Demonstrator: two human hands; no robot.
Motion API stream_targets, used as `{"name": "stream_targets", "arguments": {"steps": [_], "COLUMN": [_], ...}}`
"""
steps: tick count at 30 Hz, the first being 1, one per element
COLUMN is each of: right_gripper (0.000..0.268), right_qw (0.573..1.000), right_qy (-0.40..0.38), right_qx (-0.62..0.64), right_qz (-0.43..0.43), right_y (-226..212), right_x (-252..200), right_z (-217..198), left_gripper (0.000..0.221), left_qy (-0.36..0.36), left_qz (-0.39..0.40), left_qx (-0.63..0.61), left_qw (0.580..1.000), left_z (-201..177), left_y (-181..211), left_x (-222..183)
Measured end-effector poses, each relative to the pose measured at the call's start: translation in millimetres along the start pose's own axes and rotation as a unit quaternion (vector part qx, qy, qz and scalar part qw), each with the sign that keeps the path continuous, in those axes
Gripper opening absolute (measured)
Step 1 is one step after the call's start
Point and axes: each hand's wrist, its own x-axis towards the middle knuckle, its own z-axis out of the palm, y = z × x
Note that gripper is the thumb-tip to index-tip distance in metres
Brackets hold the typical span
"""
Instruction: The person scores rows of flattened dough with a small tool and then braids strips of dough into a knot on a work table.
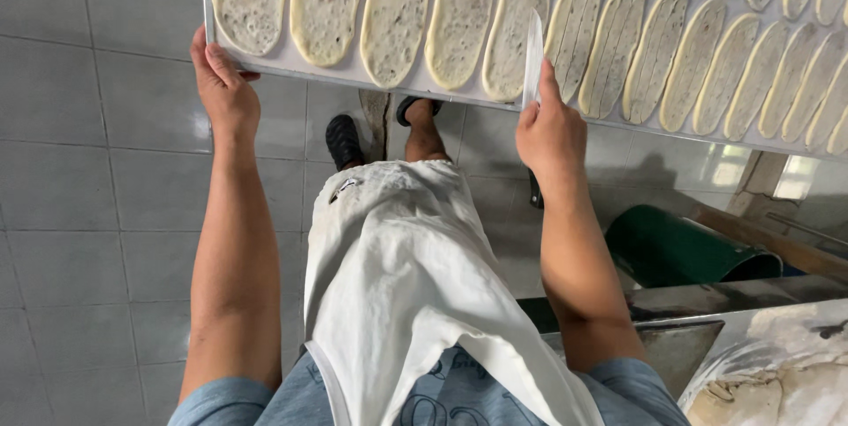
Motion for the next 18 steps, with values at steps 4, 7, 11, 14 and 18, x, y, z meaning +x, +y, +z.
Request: {"name": "stream_targets", "arguments": {"steps": [4,7,11,14,18], "right_gripper": [0.066,0.067,0.065,0.065,0.066], "right_qw": [0.999,0.999,0.999,0.999,0.998], "right_qy": [-0.035,-0.027,-0.007,-0.016,-0.046], "right_qx": [-0.002,0.001,-0.033,-0.021,-0.016], "right_qz": [0.036,0.029,0.020,0.022,0.033], "right_y": [-4.1,-5.4,-1.1,-0.4,-3.4], "right_x": [21.4,27.5,41.1,49.8,65.3], "right_z": [-3.0,-4.0,-6.8,-2.0,5.6], "left_gripper": [0.047,0.048,0.050,0.051,0.050], "left_qy": [0.007,0.009,0.008,0.003,-0.001], "left_qz": [-0.029,-0.029,-0.004,0.006,-0.032], "left_qx": [0.023,0.031,0.022,0.027,0.026], "left_qw": [0.999,0.999,1.000,1.000,0.999], "left_z": [-1.4,-6.8,1.6,0.4,-2.3], "left_y": [-1.6,1.7,9.6,13.0,16.0], "left_x": [6.5,5.4,7.1,1.7,4.0]}}
